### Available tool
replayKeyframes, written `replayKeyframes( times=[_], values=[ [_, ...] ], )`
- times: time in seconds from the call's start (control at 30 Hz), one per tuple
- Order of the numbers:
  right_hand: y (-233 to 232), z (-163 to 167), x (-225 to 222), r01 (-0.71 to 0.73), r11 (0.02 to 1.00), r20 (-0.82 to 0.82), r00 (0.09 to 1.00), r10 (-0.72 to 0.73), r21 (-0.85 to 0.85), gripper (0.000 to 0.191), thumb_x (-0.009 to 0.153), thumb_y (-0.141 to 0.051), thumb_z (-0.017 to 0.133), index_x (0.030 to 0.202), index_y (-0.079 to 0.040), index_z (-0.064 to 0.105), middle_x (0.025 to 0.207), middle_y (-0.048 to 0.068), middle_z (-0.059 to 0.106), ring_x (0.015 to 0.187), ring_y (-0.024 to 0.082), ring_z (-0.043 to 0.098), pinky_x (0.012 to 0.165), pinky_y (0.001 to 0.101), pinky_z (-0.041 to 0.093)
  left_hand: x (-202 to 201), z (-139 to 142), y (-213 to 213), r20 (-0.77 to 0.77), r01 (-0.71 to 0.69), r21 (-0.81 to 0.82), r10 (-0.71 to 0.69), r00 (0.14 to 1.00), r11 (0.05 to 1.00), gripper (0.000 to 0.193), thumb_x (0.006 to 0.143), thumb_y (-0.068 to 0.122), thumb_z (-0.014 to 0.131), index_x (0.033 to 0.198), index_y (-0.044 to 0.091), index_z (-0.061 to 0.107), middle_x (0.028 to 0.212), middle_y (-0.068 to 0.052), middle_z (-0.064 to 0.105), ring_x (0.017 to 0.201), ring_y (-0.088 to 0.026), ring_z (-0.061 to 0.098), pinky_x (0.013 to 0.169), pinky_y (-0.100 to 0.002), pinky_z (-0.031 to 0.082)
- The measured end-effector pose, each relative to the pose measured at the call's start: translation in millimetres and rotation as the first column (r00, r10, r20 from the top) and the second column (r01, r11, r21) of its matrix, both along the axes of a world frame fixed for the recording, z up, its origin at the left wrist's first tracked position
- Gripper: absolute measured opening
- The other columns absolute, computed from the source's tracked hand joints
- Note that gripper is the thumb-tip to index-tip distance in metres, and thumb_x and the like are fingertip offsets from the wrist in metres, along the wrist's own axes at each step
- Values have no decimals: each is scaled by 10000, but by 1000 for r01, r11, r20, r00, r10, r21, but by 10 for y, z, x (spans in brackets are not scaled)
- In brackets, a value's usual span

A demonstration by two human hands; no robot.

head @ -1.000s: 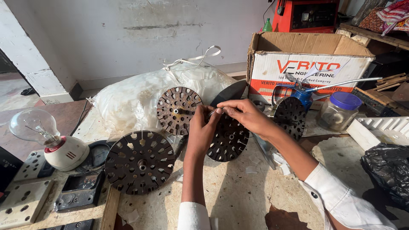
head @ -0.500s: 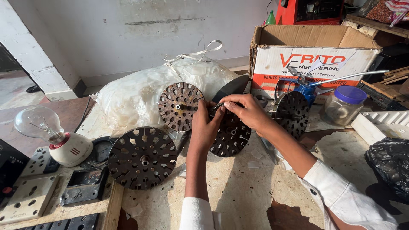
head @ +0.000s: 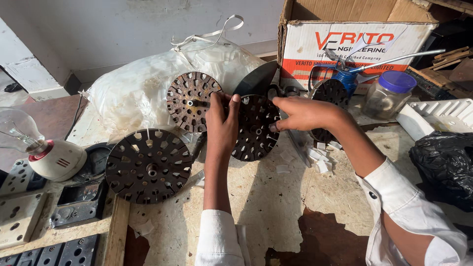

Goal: The person fits a thin metal band around the edge of a perforated metal disc, pressing it into place by hand. They then use scissors to trim a white plastic strip and continue seating the band around the disc edge.

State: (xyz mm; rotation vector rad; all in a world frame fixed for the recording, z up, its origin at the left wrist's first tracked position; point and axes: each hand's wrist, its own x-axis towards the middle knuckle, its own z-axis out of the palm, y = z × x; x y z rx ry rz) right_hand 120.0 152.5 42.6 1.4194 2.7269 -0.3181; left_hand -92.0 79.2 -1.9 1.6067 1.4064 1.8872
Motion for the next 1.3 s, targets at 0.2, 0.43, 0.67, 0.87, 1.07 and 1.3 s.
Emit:
replayKeyframes(
  times=[0.2, 0.43, 0.67, 0.87, 1.07, 1.3],
  values=[
    [-374, 164, -42, -28, 999, 245, 969, 16, 45, 542, 804, -431, 814, 1011, 53, 685, 1028, 207, 719, 1048, 338, 685, 883, 432, 533, 80, 20, 15, 69, -74, -22, 75, 995, 997, 332, 1029, 238, 652, 997, 1, 423, 772, -143, 588, 678, -240, 528, 649, -389, 489],
    [-725, 89, -331, -77, 996, 349, 933, 89, -49, 373, 699, -298, 886, 866, 0, 737, 891, 133, 766, 923, 260, 727, 813, 400, 563, 86, 9, 58, 182, -58, -38, 64, 981, 998, 337, 976, 230, 680, 1028, 20, 422, 815, -145, 599, 699, -231, 547, 679, -380, 501],
    [-782, -152, -467, -164, 983, 360, 915, 181, -79, 388, 646, -209, 917, 904, 7, 723, 927, 160, 747, 942, 309, 719, 791, 420, 568, 81, -19, 70, 110, -80, 40, 75, 991, 996, 339, 991, 223, 694, 1042, -1, 445, 906, -167, 675, 798, -236, 638, 782, -362, 529],
    [-763, -153, -493, -172, 985, 373, 913, 168, -23, 211, 683, 13, 771, 892, 38, 756, 921, 178, 726, 922, 321, 735, 729, 423, 583, 56, 19, 52, 158, -3, 21, -1, 987, 1000, 314, 987, 229, 691, 1052, 4, 483, 915, -166, 708, 821, -251, 674, 767, -358, 546],
    [-557, 292, -265, -175, 962, -275, 955, 115, -208, 180, 834, -15, 659, 991, 15, 742, 779, 96, 763, 728, 152, 785, 638, 302, 607, 64, 153, -126, -140, -130, 130, 149, 979, 983, 131, 985, 168, 658, 1104, 116, 679, 1056, -101, 679, 998, -294, 637, 881, -386, 494],
    [-348, 358, -183, -108, 989, -889, 456, -41, -101, 159, 923, -39, 694, 1070, 15, 720, 896, 80, 756, 783, 135, 739, 688, 265, 590, 117, 258, -222, -366, 29, 77, 2, 931, 997, 187, 925, 215, 701, 1089, 131, 730, 969, -1, 727, 1097, -244, 562, 958, -403, 421]
  ],
)
